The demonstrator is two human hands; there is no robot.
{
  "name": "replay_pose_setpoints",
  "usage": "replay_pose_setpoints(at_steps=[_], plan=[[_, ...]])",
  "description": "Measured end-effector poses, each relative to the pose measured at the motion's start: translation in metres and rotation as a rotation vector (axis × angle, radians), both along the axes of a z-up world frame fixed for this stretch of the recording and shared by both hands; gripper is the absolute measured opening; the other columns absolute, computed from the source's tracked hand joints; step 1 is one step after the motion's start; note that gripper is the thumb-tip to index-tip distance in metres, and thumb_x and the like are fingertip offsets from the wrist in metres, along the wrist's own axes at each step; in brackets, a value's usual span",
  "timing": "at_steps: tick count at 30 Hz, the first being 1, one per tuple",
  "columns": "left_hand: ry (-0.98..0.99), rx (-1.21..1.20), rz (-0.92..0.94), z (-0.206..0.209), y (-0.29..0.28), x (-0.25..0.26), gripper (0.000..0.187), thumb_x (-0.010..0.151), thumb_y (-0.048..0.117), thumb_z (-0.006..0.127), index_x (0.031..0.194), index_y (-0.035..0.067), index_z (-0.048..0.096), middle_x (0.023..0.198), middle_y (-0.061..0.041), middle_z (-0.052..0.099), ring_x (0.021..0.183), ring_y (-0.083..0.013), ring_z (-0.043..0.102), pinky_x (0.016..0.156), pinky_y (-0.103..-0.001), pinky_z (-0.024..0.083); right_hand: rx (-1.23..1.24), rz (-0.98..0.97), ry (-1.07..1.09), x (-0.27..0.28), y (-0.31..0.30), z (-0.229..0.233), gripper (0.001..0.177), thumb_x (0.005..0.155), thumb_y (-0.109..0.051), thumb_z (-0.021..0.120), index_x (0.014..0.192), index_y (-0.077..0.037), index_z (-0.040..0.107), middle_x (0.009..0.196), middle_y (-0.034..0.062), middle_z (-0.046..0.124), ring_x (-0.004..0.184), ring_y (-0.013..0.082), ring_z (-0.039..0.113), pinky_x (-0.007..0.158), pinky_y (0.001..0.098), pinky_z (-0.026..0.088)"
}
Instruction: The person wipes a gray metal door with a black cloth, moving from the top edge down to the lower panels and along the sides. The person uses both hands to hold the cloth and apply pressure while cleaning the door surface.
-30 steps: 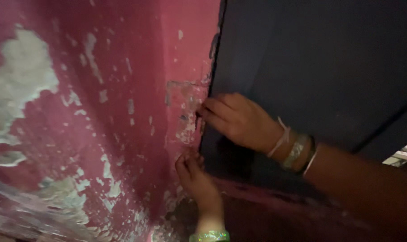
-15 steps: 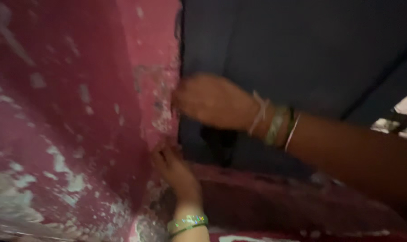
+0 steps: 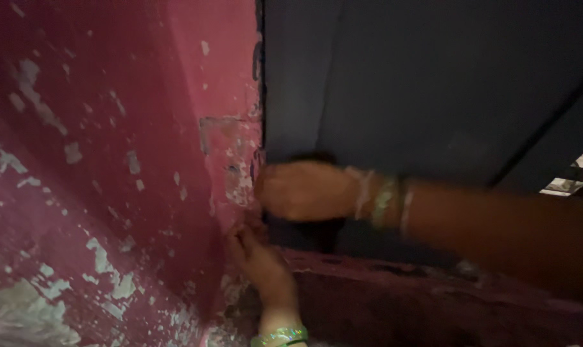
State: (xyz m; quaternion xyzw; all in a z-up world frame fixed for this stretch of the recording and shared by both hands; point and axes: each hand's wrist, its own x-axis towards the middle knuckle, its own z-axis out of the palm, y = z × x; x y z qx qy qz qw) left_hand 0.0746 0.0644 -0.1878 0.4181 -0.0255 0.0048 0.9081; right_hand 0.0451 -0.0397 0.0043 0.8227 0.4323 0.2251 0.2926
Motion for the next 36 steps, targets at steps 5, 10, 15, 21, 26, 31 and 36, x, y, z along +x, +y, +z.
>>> replay_pose_setpoints(at_steps=[5,10,15,21,26,31,36], plan=[[0.188,0.001,0.004,0.015,0.002,0.000,0.028,0.105,0.020,0.045,0.119,0.002,0.061,0.103,-0.009,0.063,0.094,-0.0205,0.060,0.086,-0.036,0.051,0.169,0.001,-0.064,-0.003,-0.018,0.029,0.032,0.084,-0.014,0.064,0.110,0.001,0.075,0.116,0.0092,0.069,0.118,0.0240,0.063,0.112,0.0360,0.049],[0.190,0.003,0.003,0.016,-0.003,0.000,0.027,0.104,0.024,0.047,0.113,0.003,0.061,0.101,-0.008,0.066,0.093,-0.0196,0.062,0.086,-0.034,0.051,0.134,-0.007,0.009,0.011,-0.004,-0.015,0.028,0.084,-0.013,0.066,0.106,0.001,0.075,0.115,0.0111,0.071,0.116,0.0244,0.064,0.109,0.0358,0.049],[0.140,0.012,0.047,0.004,0.003,0.003,0.024,0.105,0.022,0.048,0.111,0.002,0.061,0.100,-0.008,0.065,0.091,-0.0193,0.061,0.084,-0.035,0.050,0.076,0.002,0.043,0.004,0.009,0.000,0.027,0.078,-0.015,0.067,0.100,-0.001,0.075,0.112,0.0118,0.071,0.114,0.0265,0.064,0.107,0.0379,0.049],[0.135,-0.002,0.063,0.004,0.001,0.003,0.022,0.102,0.019,0.049,0.111,0.003,0.062,0.100,-0.008,0.065,0.091,-0.0181,0.062,0.084,-0.034,0.052,0.022,0.004,-0.093,0.003,-0.006,0.061,0.033,0.082,-0.011,0.067,0.112,0.000,0.075,0.117,0.0101,0.071,0.114,0.0225,0.063,0.107,0.0340,0.048],[0.249,0.046,0.024,0.005,-0.009,0.009,0.025,0.102,0.019,0.049,0.112,0.003,0.065,0.098,-0.010,0.068,0.088,-0.0202,0.064,0.081,-0.034,0.052,0.041,0.053,-0.019,0.016,-0.002,0.025,0.028,0.078,-0.013,0.066,0.102,-0.002,0.075,0.111,0.0090,0.071,0.113,0.0241,0.063,0.108,0.0353,0.049],[0.112,-0.010,0.090,-0.009,-0.005,0.008,0.025,0.102,0.020,0.049,0.112,0.002,0.063,0.102,-0.009,0.067,0.091,-0.0190,0.063,0.083,-0.034,0.053,0.078,-0.006,0.127,0.013,0.015,-0.014,0.020,0.079,-0.016,0.065,0.092,-0.004,0.073,0.105,0.0094,0.070,0.107,0.0256,0.064,0.101,0.0373,0.050],[0.173,-0.078,0.077,-0.013,-0.005,0.012,0.023,0.101,0.019,0.050,0.112,0.002,0.062,0.098,-0.010,0.068,0.088,-0.0202,0.064,0.082,-0.034,0.053,-0.018,0.090,0.083,0.011,0.009,0.025,0.028,0.078,-0.015,0.064,0.100,-0.001,0.074,0.109,0.0114,0.070,0.111,0.0262,0.064,0.106,0.0377,0.048]])
